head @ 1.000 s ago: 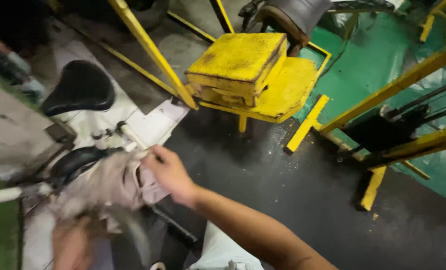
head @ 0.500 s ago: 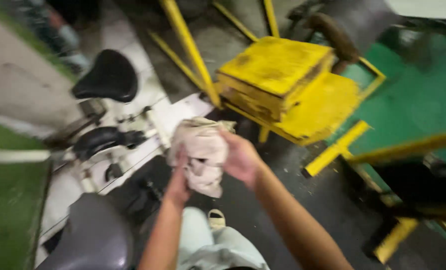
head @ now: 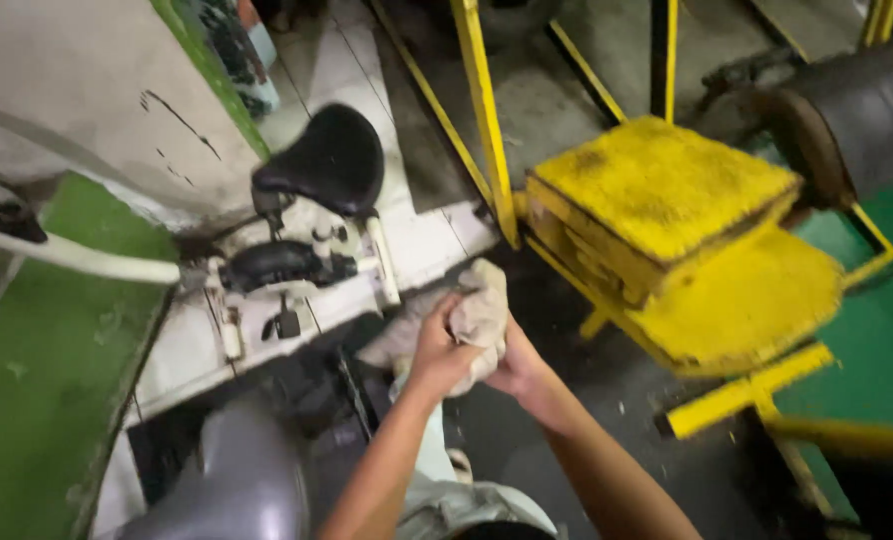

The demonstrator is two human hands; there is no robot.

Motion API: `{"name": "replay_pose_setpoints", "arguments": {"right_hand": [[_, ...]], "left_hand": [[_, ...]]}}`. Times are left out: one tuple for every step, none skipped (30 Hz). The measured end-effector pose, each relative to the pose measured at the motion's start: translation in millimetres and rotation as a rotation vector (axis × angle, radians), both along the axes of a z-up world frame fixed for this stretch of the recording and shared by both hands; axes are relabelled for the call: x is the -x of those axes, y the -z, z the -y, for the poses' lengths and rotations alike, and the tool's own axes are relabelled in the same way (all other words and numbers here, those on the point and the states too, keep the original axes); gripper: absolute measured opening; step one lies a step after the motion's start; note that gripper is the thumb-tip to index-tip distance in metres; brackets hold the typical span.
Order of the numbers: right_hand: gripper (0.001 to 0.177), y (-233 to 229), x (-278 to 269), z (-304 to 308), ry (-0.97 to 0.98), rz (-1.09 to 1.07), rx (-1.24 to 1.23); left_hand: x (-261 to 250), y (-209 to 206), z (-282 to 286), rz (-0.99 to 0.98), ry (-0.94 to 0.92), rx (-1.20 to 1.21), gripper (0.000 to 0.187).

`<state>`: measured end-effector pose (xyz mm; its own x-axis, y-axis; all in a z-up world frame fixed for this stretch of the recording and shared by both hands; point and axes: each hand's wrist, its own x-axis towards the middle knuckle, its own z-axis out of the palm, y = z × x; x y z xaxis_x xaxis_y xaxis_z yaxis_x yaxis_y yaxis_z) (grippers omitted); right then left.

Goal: Cleaning and wiping down various gym equipment using a rag.

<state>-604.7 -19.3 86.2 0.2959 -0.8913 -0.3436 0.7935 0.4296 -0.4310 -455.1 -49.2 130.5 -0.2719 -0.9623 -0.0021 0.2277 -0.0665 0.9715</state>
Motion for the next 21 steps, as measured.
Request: {"name": "replay_pose_setpoints", "arguments": {"right_hand": [[0.070,-20,-6,16,0.010,0.045,-0.052],[0.072,-39,-13,27,0.019,0.092,-0.107],[0.072,-42,-11,52,0.008,0.091,-0.102],[0.069,-46,-10,71,0.011,0.036,-0.156],[0.065,-49,-9,90,0.013,-0.019,-0.210],[0.065,-50,-13,109,0.000,-0.019,-0.204],[0.064,-52,-17,128,0.006,-0.086,-0.189],[0.064,-54,-21,150,0.015,-0.153,-0.165],[0.064,-58,-30,176,0.007,-0.154,-0.152],[0.062,-59,-39,190,0.078,-0.200,-0.099],[0.061,-59,-46,204,0.150,-0.247,-0.046],[0.061,-66,-54,215,0.141,-0.248,-0.059],[0.061,-73,-61,226,0.137,-0.449,-0.183],[0.061,-82,-68,242,0.130,-0.648,-0.299],[0.061,-57,-62,250,0.120,-0.647,-0.302],[0.062,-30,-58,260,0.131,-0.739,-0.332],[0.064,-4,-54,270,0.143,-0.831,-0.361],[0.064,20,-50,279,0.135,-0.830,-0.361],[0.063,45,-44,289,0.164,-0.822,-0.331],[0.062,71,-37,296,0.189,-0.818,-0.305],[0.062,87,-32,314,0.178,-0.820,-0.309]], "left_hand": [[-4,6,21,-0.080,0.063,-0.033,0.051],[-9,13,38,-0.158,0.125,-0.068,0.059],[-22,9,59,-0.158,0.115,-0.062,0.059],[-37,4,74,-0.196,0.084,-0.166,0.065],[-52,-1,88,-0.234,0.052,-0.270,0.072],[-68,-9,108,-0.234,0.041,-0.263,0.072],[-83,-18,128,-0.217,0.022,-0.165,0.078],[-100,-26,151,-0.198,0.006,-0.061,0.083],[-113,-31,181,-0.198,-0.002,-0.048,0.083],[-126,-32,201,-0.135,-0.010,0.055,0.093],[-139,-33,220,-0.071,-0.017,0.158,0.102],[-146,-26,240,-0.071,-0.025,0.144,0.102],[-153,-20,260,0.020,-0.109,0.010,0.096],[-160,-15,283,0.112,-0.193,-0.118,0.092],[-161,2,296,0.114,-0.202,-0.124,0.092],[-164,20,308,0.396,-0.397,0.088,0.097],[-167,39,322,0.680,-0.584,0.305,0.103],[-148,44,315,0.684,-0.589,0.302,0.103],[-127,50,310,1.006,-0.514,0.214,0.097],[-105,58,301,1.320,-0.424,0.109,0.092],[-83,65,303,1.323,-0.426,0.096,0.092]]}}
